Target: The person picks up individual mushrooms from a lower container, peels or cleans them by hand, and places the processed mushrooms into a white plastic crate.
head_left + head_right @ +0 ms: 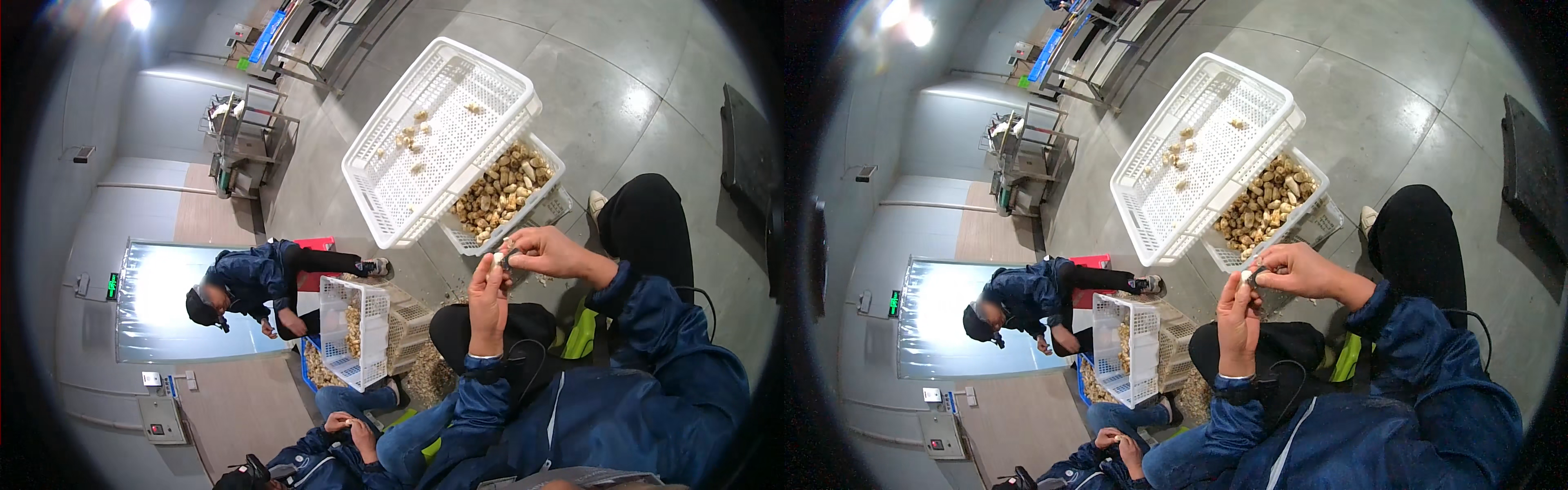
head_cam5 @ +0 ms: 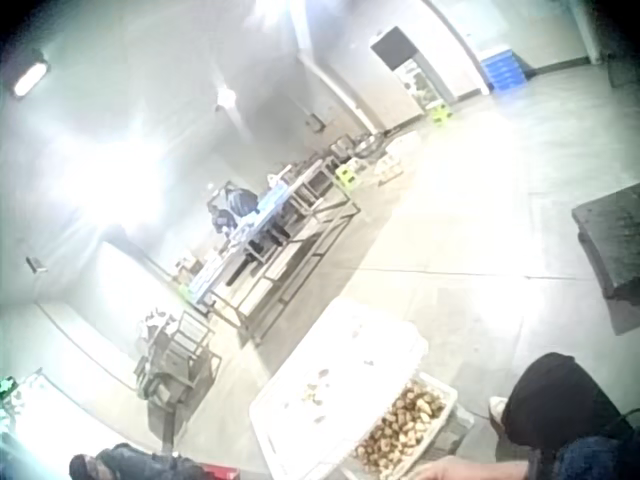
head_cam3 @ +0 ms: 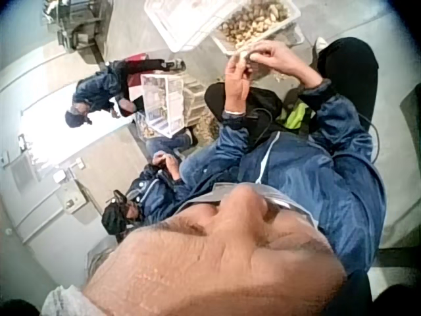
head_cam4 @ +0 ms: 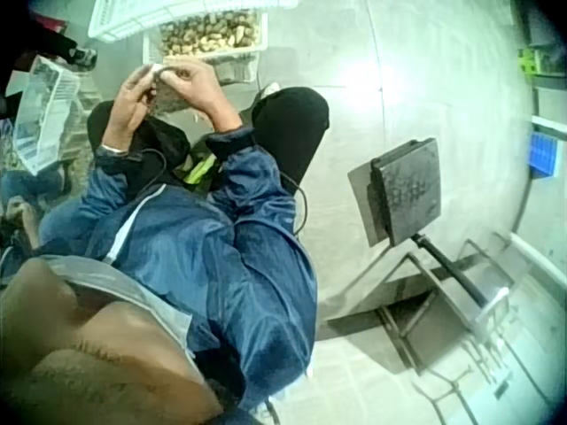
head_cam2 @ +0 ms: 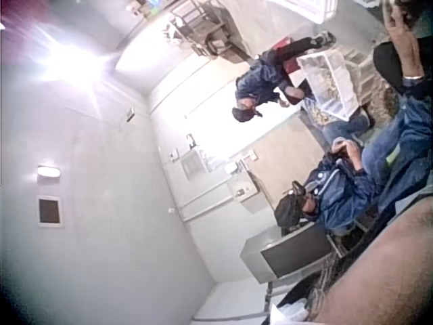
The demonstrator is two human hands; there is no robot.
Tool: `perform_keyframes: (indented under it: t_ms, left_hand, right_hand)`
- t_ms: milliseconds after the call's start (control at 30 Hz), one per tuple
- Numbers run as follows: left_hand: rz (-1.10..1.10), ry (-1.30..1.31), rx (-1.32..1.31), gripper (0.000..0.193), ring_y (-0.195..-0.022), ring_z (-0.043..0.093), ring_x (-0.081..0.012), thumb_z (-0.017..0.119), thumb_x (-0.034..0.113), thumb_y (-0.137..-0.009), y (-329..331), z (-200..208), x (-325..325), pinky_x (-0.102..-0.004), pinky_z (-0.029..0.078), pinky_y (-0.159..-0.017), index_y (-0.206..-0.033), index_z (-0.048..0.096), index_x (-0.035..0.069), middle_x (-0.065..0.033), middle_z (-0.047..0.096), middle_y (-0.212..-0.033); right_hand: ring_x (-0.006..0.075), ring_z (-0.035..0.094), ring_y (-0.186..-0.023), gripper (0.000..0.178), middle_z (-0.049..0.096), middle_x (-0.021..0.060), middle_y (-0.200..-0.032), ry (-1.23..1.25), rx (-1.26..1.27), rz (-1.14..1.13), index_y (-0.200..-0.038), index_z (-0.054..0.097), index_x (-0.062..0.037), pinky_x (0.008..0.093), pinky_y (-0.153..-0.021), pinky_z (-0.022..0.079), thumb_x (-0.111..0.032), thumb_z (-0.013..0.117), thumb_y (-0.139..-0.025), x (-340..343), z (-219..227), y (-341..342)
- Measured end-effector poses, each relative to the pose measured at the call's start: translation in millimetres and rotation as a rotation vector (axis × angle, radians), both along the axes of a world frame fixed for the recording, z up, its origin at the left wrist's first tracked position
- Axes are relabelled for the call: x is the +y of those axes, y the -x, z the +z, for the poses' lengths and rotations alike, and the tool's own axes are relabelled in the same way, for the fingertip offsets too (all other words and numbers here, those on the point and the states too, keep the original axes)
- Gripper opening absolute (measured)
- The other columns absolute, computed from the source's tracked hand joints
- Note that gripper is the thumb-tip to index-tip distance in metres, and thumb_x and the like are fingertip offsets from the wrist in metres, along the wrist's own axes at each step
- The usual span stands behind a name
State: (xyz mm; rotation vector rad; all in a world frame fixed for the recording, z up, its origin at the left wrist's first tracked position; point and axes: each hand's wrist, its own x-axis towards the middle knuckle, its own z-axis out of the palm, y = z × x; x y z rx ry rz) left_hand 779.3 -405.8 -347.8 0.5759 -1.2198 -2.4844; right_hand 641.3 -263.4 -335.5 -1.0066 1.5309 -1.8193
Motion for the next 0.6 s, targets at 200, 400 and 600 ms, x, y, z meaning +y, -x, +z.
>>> perform_keyframes:
  t_ms: [200,400,600]
  left_hand:
    - [-0.015,-0.041,-0.006,0.029,-0.077,0.055,-0.0087,0.056,0.008,-0.096,0.8,8.1,4.9,-0.0243,0.046,-0.068,-0.124,0.056,0.002,-0.0039,0.062,-0.102]
    - [-0.014,-0.159,-0.008,0.025,-0.07,0.052,-0.0093,0.053,0.012,-0.098,1.1,17.1,4.5,-0.0223,0.042,-0.059,-0.12,0.056,0.001,-0.0061,0.062,-0.099]
    - [-0.011,-0.178,-0.079,0.025,-0.07,0.05,-0.01,0.051,0.019,-0.099,1.9,12.9,2.3,-0.024,0.042,-0.061,-0.117,0.054,0.002,-0.0057,0.059,-0.095]
  right_hand:
    - [0.01,0.06,-0.074,0.022,0.067,0.0048,-0.079,-0.032,-0.207,-0.009,-0.098,0.07,0.0006,0.0267,-0.068,0.048,-0.018,0.063,-0.089,-0.5,-0.4,-1.4]
    - [0.0104,0.059,-0.079,0.024,0.067,0.0052,-0.083,-0.134,-0.224,0.089,-0.099,0.069,0.0011,0.0285,-0.073,0.048,-0.02,0.063,-0.088,0.2,-10.4,6.6]
    - [0.0088,0.059,-0.082,0.022,0.067,0.0032,-0.086,-0.105,0.012,0.002,-0.096,0.068,0.0015,0.0268,-0.074,0.048,-0.019,0.062,-0.09,2.6,3.6,-2.1]
